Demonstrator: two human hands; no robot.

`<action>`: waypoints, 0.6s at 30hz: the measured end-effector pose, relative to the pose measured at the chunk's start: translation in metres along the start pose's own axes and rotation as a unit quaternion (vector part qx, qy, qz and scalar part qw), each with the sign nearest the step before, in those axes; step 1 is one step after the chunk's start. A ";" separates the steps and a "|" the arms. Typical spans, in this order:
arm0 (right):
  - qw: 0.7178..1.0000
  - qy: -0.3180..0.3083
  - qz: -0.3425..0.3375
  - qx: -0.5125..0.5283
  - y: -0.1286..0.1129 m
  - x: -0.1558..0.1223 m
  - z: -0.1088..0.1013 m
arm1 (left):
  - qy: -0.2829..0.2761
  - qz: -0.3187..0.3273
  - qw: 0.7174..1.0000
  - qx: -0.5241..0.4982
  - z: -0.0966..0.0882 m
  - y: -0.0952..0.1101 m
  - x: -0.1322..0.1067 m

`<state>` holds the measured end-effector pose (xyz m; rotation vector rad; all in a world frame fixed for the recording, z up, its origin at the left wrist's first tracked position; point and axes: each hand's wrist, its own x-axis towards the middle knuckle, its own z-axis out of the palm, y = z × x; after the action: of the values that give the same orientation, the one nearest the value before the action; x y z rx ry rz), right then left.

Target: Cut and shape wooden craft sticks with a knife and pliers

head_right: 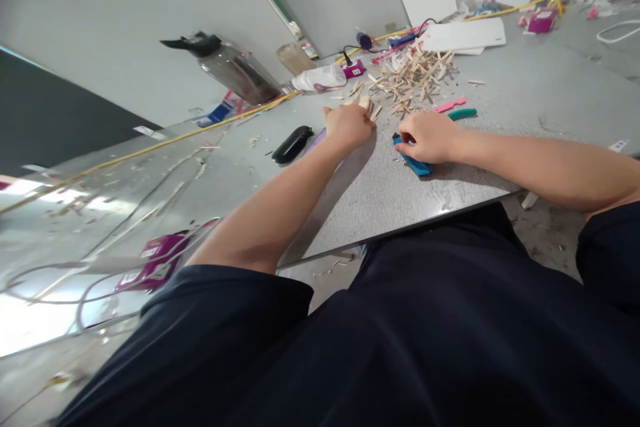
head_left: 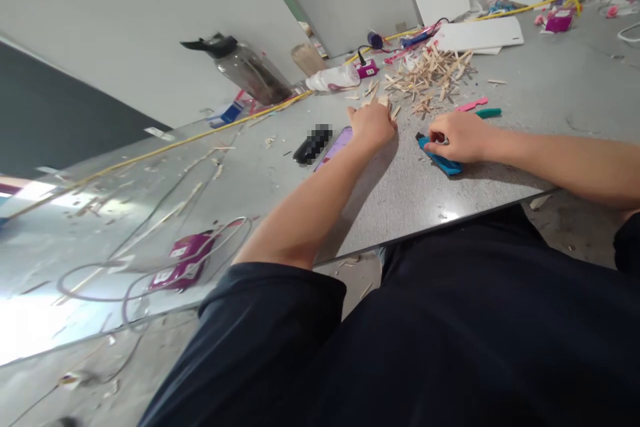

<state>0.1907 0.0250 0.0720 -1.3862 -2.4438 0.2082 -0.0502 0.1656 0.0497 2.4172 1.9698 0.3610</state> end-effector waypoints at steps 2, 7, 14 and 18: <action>1.000 -0.002 0.003 -0.003 -0.002 0.000 -0.002 | -0.014 0.000 1.000 0.018 -0.002 0.000 0.000; 1.000 -0.005 0.009 -0.007 -0.004 0.001 -0.003 | -0.078 -0.005 0.997 0.014 -0.012 -0.009 0.014; 1.000 -0.023 0.003 -0.019 -0.002 0.000 -0.003 | -0.112 0.014 0.993 0.023 -0.010 -0.020 0.019; 0.999 -0.044 0.030 -0.013 -0.002 0.001 -0.005 | -0.101 0.009 0.993 0.053 -0.003 -0.020 0.020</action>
<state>0.1903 0.0245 0.0769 -1.4932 -2.4846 0.2576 -0.0664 0.1886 0.0529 2.4226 1.9297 0.0102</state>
